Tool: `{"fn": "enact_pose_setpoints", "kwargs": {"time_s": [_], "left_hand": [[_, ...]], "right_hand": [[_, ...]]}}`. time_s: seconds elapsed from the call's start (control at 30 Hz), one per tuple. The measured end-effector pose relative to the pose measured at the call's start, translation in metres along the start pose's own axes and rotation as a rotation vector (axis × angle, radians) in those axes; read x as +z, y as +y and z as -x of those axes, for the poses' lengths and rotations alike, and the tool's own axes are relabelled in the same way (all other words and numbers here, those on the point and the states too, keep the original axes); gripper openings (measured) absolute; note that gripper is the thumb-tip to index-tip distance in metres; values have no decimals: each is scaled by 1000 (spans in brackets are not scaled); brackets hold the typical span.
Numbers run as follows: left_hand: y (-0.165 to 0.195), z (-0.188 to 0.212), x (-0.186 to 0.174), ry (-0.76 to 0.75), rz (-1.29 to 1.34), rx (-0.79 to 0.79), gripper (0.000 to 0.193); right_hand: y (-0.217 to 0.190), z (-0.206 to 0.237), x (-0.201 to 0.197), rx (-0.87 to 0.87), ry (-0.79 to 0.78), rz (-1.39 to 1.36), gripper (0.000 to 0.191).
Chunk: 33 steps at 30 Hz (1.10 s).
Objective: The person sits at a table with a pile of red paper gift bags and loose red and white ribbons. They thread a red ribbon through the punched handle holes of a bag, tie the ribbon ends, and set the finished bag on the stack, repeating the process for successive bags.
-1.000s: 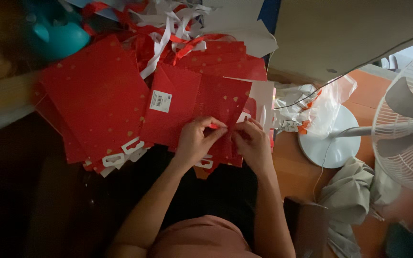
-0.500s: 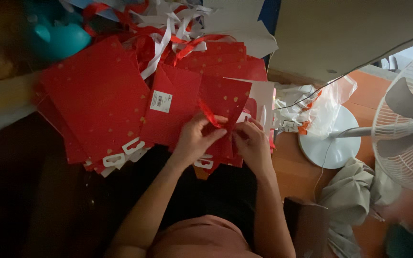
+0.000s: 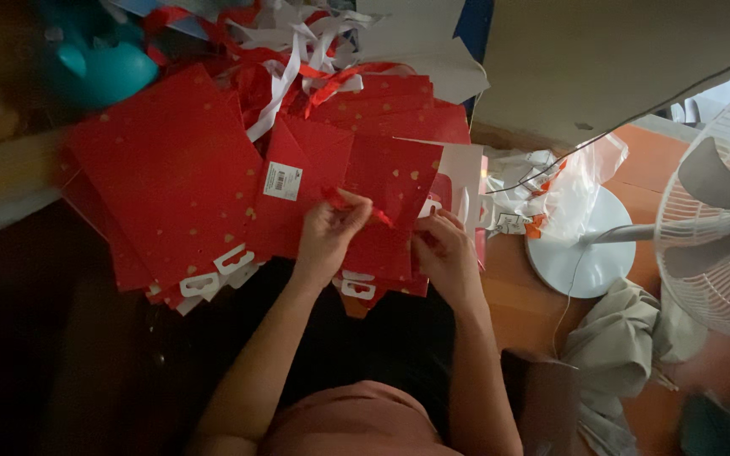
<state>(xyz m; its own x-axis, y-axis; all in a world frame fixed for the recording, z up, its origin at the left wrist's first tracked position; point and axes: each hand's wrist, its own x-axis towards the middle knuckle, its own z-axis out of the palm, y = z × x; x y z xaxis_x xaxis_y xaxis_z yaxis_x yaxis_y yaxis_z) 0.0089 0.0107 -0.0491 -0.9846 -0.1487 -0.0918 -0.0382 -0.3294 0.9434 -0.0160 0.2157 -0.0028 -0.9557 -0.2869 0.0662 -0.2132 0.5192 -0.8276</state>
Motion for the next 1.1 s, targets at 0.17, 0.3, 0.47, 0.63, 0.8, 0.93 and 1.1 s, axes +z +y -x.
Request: {"fn": "enact_pose_setpoints", "kwargs": {"time_s": [0.17,0.3,0.47,0.63,0.8,0.93,1.1], "left_hand": [[7,4,5,-76,-124,-42,18],[17,2,3,-35,-22,10,20],[26,6,10,-142,-274,-118,21],[26,9,22,-99,-291,52,19],[25,7,17,23,13,-38,17],[29,2,6,130,59,-168,21],[28,2,4,166,199,-166,24]], "right_hand": [[9,2,3,-64,34,83,17],[15,1,3,-2,13,52,15],[13,0,3,-42,12,83,14],[5,2,0,54,-25,46,16],[3,0,-1,-125,16,74,15],[-2,0,-1,-103,-1,8,13],[-16,0,-10,-33,-4,49,17]]}}
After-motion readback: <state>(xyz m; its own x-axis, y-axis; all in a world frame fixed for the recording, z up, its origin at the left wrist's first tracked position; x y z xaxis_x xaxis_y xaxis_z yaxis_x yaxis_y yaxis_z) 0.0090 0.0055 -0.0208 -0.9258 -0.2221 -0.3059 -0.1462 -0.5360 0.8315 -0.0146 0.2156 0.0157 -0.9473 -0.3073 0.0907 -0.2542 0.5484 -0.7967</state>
